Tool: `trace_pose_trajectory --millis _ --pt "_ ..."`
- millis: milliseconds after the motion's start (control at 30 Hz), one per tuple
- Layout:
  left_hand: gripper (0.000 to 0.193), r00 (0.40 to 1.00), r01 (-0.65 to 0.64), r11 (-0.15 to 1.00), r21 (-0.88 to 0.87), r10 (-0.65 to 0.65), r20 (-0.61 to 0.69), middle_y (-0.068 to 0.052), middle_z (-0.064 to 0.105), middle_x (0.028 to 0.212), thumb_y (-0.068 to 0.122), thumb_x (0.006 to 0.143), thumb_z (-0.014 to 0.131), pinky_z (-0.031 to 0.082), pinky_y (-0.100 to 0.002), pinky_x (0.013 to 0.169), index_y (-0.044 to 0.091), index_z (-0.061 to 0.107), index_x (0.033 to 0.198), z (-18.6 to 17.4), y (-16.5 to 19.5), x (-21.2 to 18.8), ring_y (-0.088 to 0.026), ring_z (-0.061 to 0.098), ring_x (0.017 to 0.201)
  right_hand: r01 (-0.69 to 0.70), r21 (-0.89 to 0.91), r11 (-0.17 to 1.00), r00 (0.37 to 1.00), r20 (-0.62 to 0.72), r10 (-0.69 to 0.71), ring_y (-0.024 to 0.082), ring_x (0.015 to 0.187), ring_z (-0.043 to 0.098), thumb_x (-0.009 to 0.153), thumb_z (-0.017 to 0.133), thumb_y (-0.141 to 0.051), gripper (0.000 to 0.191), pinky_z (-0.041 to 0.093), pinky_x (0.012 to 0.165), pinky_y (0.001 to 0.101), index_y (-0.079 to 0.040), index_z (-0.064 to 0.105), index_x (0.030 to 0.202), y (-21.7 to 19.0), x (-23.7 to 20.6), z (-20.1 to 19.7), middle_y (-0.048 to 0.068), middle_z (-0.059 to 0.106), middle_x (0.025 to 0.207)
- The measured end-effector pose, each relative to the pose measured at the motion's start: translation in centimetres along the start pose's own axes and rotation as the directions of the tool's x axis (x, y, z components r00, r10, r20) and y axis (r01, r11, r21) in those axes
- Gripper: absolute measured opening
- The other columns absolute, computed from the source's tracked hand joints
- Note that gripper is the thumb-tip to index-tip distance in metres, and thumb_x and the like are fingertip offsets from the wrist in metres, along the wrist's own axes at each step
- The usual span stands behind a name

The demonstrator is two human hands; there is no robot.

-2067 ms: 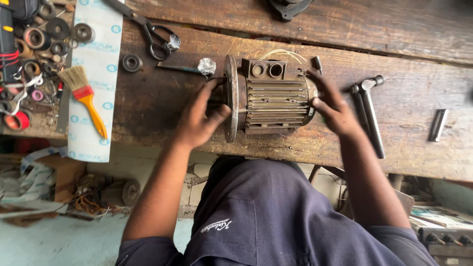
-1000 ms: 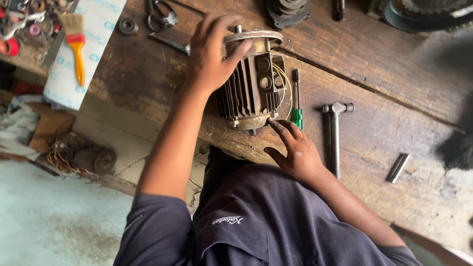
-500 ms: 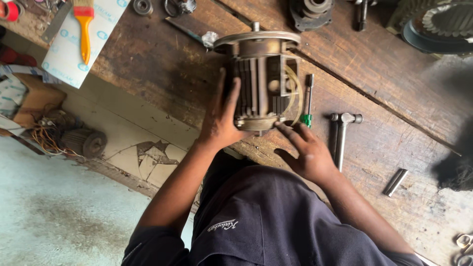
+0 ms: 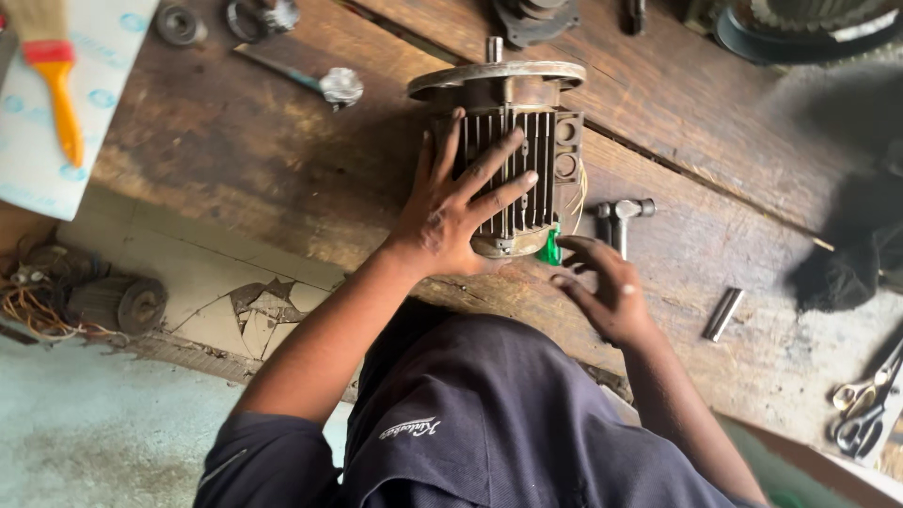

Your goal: The person works on an electric motor at a wooden workbench, using a screwdriver to loosen its parts and a hammer to tap the end bell and shaft. They rotate and reposition the motor housing, pry at the casing, and repeatedly tap around the flange to separate the motor housing from its end cover.

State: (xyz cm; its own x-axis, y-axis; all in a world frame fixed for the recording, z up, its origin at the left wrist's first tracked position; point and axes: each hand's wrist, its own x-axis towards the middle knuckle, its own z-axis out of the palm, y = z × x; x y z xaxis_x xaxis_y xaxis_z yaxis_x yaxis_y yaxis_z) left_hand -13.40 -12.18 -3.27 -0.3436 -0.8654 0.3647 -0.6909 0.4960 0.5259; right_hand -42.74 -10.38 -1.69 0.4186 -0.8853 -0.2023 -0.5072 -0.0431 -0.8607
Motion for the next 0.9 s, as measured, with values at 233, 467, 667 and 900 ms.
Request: trace_pose_trajectory --millis 233,467,667,900 --pt "0.099 0.999 -0.047 0.998 -0.049 0.048 0.015 0.009 0.036 0.165 0.055 0.059 0.095 0.007 -0.088 0.113 0.030 0.057 0.147 1.6 0.7 1.4 -0.058 0.008 0.153 -0.299 -0.532 0.792 0.925 -0.365 0.104 0.041 0.106 0.064 0.079 0.087 -0.028 0.070 0.053 0.086 0.0483 -0.002 0.057 0.136 6.0 -1.1 -2.2 0.023 0.063 0.123" --pt "0.087 0.998 -0.039 0.998 -0.049 0.041 0.044 0.008 0.041 0.162 0.054 0.064 0.093 0.005 -0.089 0.115 0.027 0.064 0.141 1.6 1.1 1.5 -0.060 0.011 0.151 -0.418 -0.195 0.887 0.876 -0.345 0.338 0.030 0.096 0.065 0.094 0.074 -0.025 0.052 0.053 0.083 0.0421 -0.004 0.058 0.140 10.8 0.1 -3.4 0.015 0.068 0.112" --pt "0.083 0.998 -0.059 0.996 -0.071 0.060 0.011 0.008 0.039 0.164 0.060 0.073 0.088 0.009 -0.082 0.120 0.025 0.063 0.144 2.2 0.6 1.2 -0.061 0.012 0.152 -0.275 0.523 0.807 0.929 -0.073 0.364 0.018 0.088 0.062 0.100 0.058 -0.026 0.057 0.052 0.080 0.0332 0.005 0.052 0.148 5.3 2.6 -15.4 0.008 0.063 0.100" --pt "0.083 0.997 -0.071 0.997 0.013 0.071 0.012 0.009 0.039 0.164 0.074 0.079 0.079 0.008 -0.087 0.118 0.026 0.062 0.145 2.7 0.4 0.9 -0.062 0.010 0.151 0.076 -0.566 0.821 0.993 0.121 -0.008 0.019 0.076 0.067 0.110 0.052 -0.047 0.047 0.058 0.070 0.0383 -0.005 0.069 0.122 -3.6 17.5 -19.1 0.009 0.071 0.090"
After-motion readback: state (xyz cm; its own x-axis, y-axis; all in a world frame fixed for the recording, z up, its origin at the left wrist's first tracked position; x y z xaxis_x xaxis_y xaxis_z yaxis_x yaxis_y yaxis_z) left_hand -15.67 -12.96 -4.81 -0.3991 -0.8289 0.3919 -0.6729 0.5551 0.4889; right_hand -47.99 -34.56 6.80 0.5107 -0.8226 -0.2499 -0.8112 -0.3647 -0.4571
